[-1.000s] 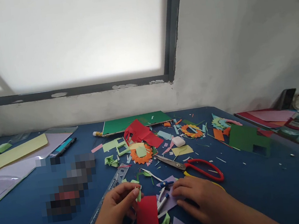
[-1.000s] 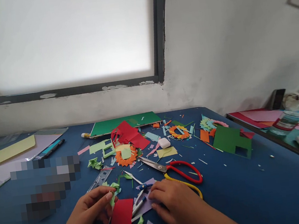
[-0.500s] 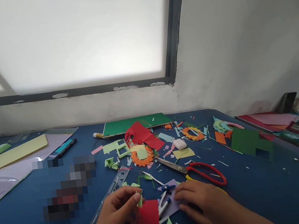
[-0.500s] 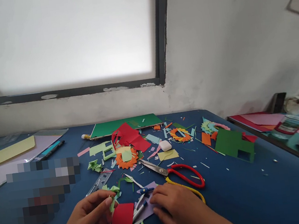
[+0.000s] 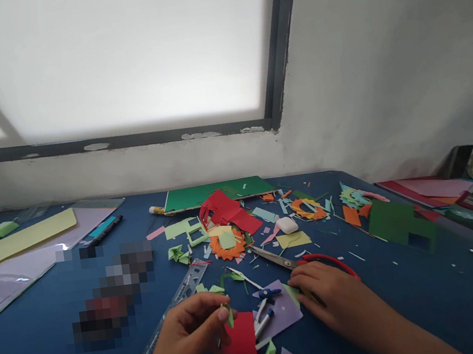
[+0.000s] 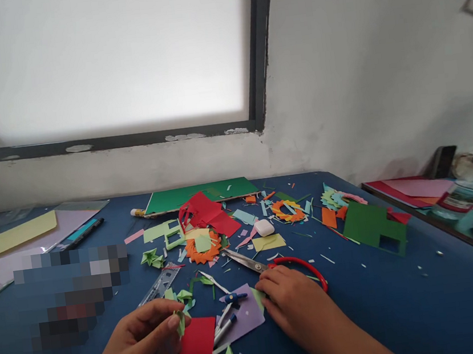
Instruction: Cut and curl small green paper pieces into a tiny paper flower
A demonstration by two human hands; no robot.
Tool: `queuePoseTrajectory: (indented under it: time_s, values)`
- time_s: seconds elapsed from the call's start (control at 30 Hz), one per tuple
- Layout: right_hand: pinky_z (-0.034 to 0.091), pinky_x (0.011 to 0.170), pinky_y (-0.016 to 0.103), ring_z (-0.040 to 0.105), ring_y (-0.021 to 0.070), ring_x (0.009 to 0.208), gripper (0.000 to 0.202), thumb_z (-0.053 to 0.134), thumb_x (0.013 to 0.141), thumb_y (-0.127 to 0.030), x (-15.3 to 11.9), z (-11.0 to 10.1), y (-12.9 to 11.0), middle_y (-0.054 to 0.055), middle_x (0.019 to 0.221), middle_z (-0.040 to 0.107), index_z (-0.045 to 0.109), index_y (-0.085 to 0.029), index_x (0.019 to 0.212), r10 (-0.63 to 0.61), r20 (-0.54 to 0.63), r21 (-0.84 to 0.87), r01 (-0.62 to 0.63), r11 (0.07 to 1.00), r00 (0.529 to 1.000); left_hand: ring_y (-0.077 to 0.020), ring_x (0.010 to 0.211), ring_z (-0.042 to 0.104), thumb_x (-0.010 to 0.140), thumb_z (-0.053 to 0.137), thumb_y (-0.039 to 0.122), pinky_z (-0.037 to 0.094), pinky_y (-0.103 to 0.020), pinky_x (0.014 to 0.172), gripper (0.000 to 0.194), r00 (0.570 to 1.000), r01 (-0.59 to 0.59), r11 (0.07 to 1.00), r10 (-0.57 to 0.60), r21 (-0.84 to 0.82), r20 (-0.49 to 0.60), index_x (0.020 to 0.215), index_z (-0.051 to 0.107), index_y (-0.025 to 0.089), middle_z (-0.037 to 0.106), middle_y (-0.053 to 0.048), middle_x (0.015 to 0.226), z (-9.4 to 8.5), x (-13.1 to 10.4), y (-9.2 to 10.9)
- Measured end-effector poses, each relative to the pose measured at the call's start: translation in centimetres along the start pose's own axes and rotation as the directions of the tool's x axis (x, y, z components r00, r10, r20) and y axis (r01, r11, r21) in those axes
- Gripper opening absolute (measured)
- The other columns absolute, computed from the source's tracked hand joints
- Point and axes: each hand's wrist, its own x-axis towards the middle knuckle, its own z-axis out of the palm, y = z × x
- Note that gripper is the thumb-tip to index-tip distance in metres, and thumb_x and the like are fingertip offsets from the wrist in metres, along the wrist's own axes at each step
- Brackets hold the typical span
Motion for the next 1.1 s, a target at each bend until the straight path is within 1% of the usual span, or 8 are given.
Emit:
queuePoseTrajectory:
  time_s: [0.27,0.4,0.53,0.63,0.7,0.83,0.97,1.1]
  values:
    - [0.048,0.094,0.045,0.054,0.0269,0.116,0.039,0.046,0.088,-0.014,0.9,1.9,-1.4,0.012,0.128,0.057,0.055,-0.017,0.126,-0.204,0.026,-0.030,0.205,0.978,0.979,-0.0087,0.046,0.054,0.058,0.081,0.044,0.044,-0.018,0.045,0.037,0.989,0.015,0.999,-0.010,-0.031,0.150,0.077,0.070,0.015,0.063,0.002,0.052,-0.2,0.2,-0.8]
    - [0.046,0.094,0.048,0.051,0.0283,0.119,0.043,0.039,0.087,-0.009,1.5,2.5,-1.9,0.014,0.133,0.053,0.055,-0.018,0.125,-0.268,0.065,-0.008,0.269,0.963,0.961,-0.0088,0.049,0.056,0.060,0.081,0.041,0.047,-0.018,0.046,0.032,0.980,0.020,0.999,-0.010,-0.049,0.199,0.076,0.071,0.015,0.064,0.001,0.055,0.3,-0.4,-0.5]
    - [0.048,0.089,0.045,0.057,0.0267,0.109,0.025,0.041,0.090,-0.023,1.8,2.0,-2.0,0.013,0.119,0.060,0.064,-0.018,0.100,-0.157,0.055,0.094,0.151,0.984,0.986,-0.0092,0.052,0.060,0.062,0.081,0.036,0.047,-0.017,0.047,0.028,0.976,0.032,0.997,-0.017,-0.066,0.218,0.077,0.072,0.015,0.068,0.000,0.060,0.4,-0.7,-0.7]
    - [0.051,0.077,0.036,0.063,0.0218,0.089,0.018,0.045,0.090,-0.026,2.2,1.6,-2.0,0.009,0.096,0.065,0.059,-0.018,0.081,-0.004,0.058,0.148,-0.004,0.989,0.998,-0.0097,0.054,0.062,0.064,0.080,0.033,0.046,-0.016,0.047,0.025,0.975,0.037,0.998,-0.023,-0.059,0.223,0.079,0.072,0.014,0.069,-0.001,0.063,0.3,-0.9,-0.9]
    - [0.051,0.068,0.031,0.063,0.0194,0.078,0.011,0.047,0.087,-0.023,2.3,1.5,-1.9,0.006,0.087,0.065,0.057,-0.019,0.089,0.077,0.095,0.173,-0.093,0.981,0.993,-0.0095,0.054,0.061,0.064,0.080,0.031,0.047,-0.017,0.046,0.024,0.974,0.045,0.997,-0.030,-0.063,0.227,0.079,0.072,0.014,0.069,-0.001,0.064,0.3,-0.9,-0.9]
    - [0.052,0.063,0.030,0.066,0.0199,0.073,0.035,0.040,0.088,-0.024,2.0,1.7,-1.9,0.005,0.083,0.067,0.050,-0.019,0.122,0.074,0.166,0.192,-0.106,0.976,0.983,-0.0095,0.054,0.060,0.062,0.081,0.027,0.047,-0.017,0.047,0.022,0.978,0.033,0.996,-0.014,-0.084,0.209,0.078,0.072,0.014,0.069,-0.001,0.065,0.4,-1.1,-0.5]
    - [0.053,0.070,0.029,0.066,0.0200,0.084,0.034,0.036,0.091,-0.029,1.3,1.3,-1.4,0.007,0.095,0.069,0.057,-0.025,0.117,0.028,0.043,0.315,-0.040,0.948,0.999,-0.0087,0.052,0.060,0.063,0.080,0.026,0.047,-0.018,0.048,0.020,0.981,0.026,0.995,-0.008,-0.094,0.195,0.077,0.073,0.014,0.069,-0.001,0.063,0.4,-1.2,0.0]
    - [0.053,0.065,0.024,0.067,0.0201,0.084,0.029,0.038,0.093,-0.037,0.5,0.2,0.5,0.009,0.096,0.069,0.065,-0.029,0.099,0.260,-0.167,0.492,-0.148,0.858,0.951,-0.0077,0.050,0.059,0.064,0.080,0.027,0.047,-0.018,0.047,0.020,0.982,0.019,0.992,0.004,-0.121,0.190,0.078,0.073,0.014,0.070,-0.001,0.065,0.3,-1.2,0.0]
